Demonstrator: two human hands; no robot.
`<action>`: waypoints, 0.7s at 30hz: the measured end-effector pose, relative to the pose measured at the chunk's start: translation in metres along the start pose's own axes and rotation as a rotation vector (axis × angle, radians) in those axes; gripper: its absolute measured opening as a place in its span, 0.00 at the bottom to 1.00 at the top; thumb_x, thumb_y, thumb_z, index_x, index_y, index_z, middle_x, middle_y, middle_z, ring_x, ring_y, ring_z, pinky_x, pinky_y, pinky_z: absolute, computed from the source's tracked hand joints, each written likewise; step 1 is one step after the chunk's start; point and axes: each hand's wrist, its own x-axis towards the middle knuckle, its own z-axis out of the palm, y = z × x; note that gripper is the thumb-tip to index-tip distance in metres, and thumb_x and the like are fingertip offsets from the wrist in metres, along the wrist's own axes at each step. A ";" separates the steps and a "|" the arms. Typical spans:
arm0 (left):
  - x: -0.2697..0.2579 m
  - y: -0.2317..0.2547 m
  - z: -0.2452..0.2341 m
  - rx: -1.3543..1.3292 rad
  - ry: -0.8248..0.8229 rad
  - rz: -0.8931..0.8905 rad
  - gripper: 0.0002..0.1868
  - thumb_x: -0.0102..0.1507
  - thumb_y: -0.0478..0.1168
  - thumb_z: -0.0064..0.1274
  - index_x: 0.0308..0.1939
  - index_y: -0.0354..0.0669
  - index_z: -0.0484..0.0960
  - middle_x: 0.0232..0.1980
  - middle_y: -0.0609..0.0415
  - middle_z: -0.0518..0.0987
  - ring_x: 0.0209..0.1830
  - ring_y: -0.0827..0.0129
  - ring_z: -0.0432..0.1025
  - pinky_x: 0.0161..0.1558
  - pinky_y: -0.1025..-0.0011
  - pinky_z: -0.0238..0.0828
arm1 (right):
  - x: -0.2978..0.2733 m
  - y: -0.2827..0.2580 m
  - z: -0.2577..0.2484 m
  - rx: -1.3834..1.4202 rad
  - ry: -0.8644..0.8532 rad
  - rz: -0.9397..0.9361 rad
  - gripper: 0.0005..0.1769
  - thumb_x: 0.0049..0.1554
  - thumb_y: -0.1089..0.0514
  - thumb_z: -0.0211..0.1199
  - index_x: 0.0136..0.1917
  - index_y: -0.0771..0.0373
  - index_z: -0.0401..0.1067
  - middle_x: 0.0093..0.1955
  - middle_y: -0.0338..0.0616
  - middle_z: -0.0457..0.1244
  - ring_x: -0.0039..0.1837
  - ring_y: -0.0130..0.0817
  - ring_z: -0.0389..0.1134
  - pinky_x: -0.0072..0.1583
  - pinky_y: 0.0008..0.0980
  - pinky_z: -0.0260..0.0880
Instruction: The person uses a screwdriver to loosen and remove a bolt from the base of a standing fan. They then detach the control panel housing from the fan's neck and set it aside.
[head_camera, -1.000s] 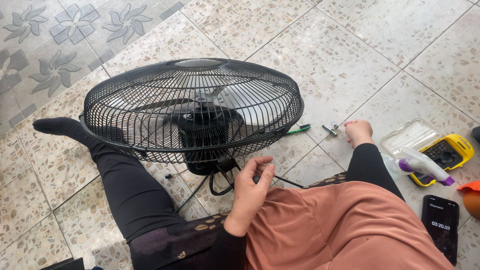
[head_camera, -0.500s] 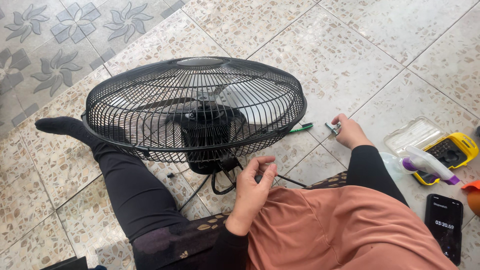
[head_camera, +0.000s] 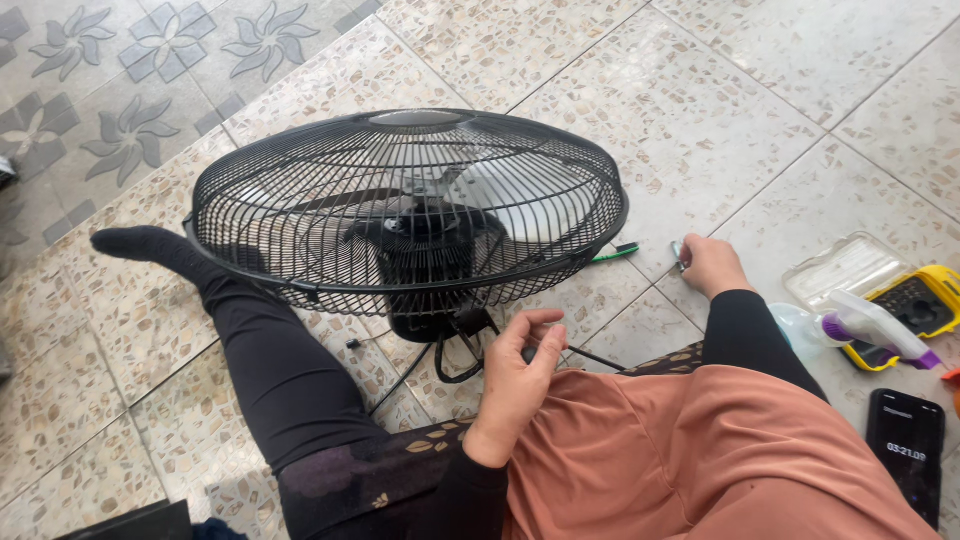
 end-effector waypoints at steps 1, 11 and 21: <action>-0.002 0.003 0.000 0.002 0.006 -0.008 0.13 0.67 0.39 0.56 0.53 0.37 0.83 0.36 0.59 0.82 0.32 0.80 0.71 0.35 0.79 0.71 | 0.001 0.001 0.001 -0.023 -0.005 -0.010 0.12 0.46 0.65 0.71 0.44 0.59 0.76 0.43 0.49 0.71 0.51 0.50 0.72 0.54 0.43 0.71; -0.027 0.026 -0.003 0.006 0.074 0.224 0.09 0.70 0.39 0.55 0.48 0.36 0.83 0.35 0.60 0.79 0.30 0.80 0.70 0.33 0.79 0.69 | 0.008 -0.007 0.004 -0.081 0.001 -0.016 0.25 0.40 0.54 0.79 0.49 0.62 0.74 0.43 0.54 0.70 0.51 0.54 0.72 0.54 0.46 0.71; -0.025 0.006 -0.099 -0.342 0.582 0.036 0.14 0.69 0.41 0.55 0.52 0.33 0.75 0.32 0.60 0.72 0.25 0.78 0.68 0.27 0.79 0.66 | -0.107 -0.218 -0.090 0.416 -0.359 -0.291 0.29 0.55 0.42 0.63 0.59 0.66 0.75 0.53 0.53 0.73 0.55 0.45 0.75 0.56 0.40 0.74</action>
